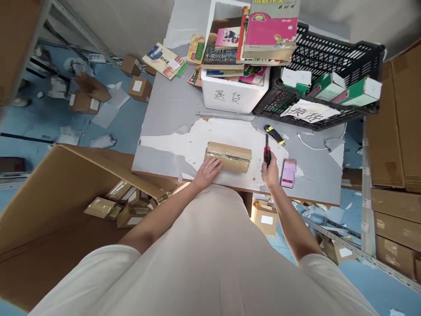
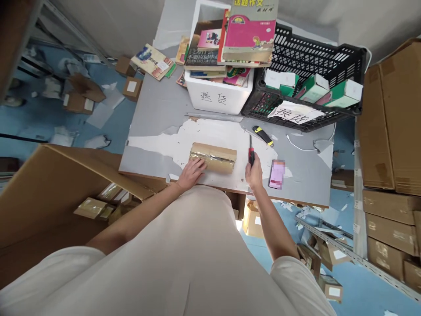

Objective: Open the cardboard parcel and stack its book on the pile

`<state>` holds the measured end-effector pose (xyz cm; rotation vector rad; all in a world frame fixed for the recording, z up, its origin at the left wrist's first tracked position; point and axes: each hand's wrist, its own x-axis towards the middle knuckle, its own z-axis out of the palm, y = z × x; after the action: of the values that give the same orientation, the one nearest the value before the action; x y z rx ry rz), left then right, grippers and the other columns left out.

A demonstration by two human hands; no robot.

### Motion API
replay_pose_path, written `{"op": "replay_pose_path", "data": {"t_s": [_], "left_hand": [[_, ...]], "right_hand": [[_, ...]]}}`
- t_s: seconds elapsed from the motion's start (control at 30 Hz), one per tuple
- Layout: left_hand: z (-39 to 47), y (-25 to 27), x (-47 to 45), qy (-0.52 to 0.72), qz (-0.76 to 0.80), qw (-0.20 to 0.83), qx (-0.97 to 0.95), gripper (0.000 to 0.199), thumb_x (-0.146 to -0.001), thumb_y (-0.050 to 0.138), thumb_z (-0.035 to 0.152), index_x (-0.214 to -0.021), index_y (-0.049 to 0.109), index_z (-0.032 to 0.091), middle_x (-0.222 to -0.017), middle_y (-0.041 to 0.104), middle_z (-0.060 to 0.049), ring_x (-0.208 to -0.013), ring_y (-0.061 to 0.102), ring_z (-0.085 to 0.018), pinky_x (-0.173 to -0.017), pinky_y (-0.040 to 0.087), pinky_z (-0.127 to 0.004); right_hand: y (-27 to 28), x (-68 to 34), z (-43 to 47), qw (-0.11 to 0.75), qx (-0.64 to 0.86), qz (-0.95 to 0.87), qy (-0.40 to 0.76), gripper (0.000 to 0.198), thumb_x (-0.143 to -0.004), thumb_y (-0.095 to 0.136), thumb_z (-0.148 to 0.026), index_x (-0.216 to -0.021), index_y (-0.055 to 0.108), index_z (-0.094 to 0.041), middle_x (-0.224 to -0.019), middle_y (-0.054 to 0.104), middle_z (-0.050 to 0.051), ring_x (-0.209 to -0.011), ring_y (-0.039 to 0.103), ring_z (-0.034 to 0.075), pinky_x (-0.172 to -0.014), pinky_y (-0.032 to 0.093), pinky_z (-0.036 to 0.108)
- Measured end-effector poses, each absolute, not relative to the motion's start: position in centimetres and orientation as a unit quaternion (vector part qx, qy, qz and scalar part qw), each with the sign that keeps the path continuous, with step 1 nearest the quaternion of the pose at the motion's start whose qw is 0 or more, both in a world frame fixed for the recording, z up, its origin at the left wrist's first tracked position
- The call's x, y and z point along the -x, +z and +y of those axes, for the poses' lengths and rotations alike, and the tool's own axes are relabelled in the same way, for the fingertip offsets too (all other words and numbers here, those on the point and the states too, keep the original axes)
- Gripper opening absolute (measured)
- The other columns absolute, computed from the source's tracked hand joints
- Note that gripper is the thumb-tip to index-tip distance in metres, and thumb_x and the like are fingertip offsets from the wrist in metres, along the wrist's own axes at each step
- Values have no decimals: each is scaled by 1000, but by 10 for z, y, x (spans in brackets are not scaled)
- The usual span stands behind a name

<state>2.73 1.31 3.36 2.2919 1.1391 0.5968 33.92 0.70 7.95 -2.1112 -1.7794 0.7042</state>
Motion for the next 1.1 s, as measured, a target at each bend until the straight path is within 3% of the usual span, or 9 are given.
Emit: {"op": "replay_pose_path", "data": {"t_s": [0.07,0.17,0.27,0.37,0.67,1.1], "left_hand": [[14,31,-28,212,417,242,-850,36,-100,37,29,-128,59,18,-139,51,-15,-141,36,-26,-115,31,-52],[14,29,-28,203,419,237,-853,36,-99,41,27,-129,57,18,-140,50,-15,-141,35,-25,-116,31,-52],[15,29,-30,198,421,232,-855,37,-98,43,27,-131,56,18,-139,51,-15,-141,36,-25,-116,30,-51],[18,30,-32,203,423,220,-855,38,-97,43,25,-132,55,19,-139,52,-14,-139,37,-25,-115,31,-49],[19,23,-31,194,433,242,-846,45,-98,29,17,-134,56,20,-138,52,-12,-138,39,-22,-114,33,-49],[21,23,-26,203,423,257,-845,45,-98,31,16,-134,56,25,-141,51,-9,-138,40,-23,-113,31,-44]], "right_hand": [[109,-321,21,113,625,-733,243,63,-95,32,-32,-155,17,-17,-143,43,13,-128,46,22,-105,42,38],[144,-284,45,-37,472,-843,255,60,-95,32,-21,-153,25,-32,-130,55,5,-113,55,18,-93,47,30],[159,-254,63,-153,435,-863,207,67,-92,30,-11,-152,24,-39,-122,57,5,-100,59,15,-84,47,26],[163,-238,70,-211,432,-864,153,68,-93,29,-10,-153,19,-40,-120,56,8,-95,59,16,-80,47,26],[170,-231,64,-256,436,-855,114,69,-92,28,-9,-153,18,-38,-115,56,13,-92,59,18,-78,47,27],[182,-250,34,-251,493,-827,102,70,-90,26,-7,-154,21,-35,-112,55,16,-90,57,19,-75,47,28]]}}
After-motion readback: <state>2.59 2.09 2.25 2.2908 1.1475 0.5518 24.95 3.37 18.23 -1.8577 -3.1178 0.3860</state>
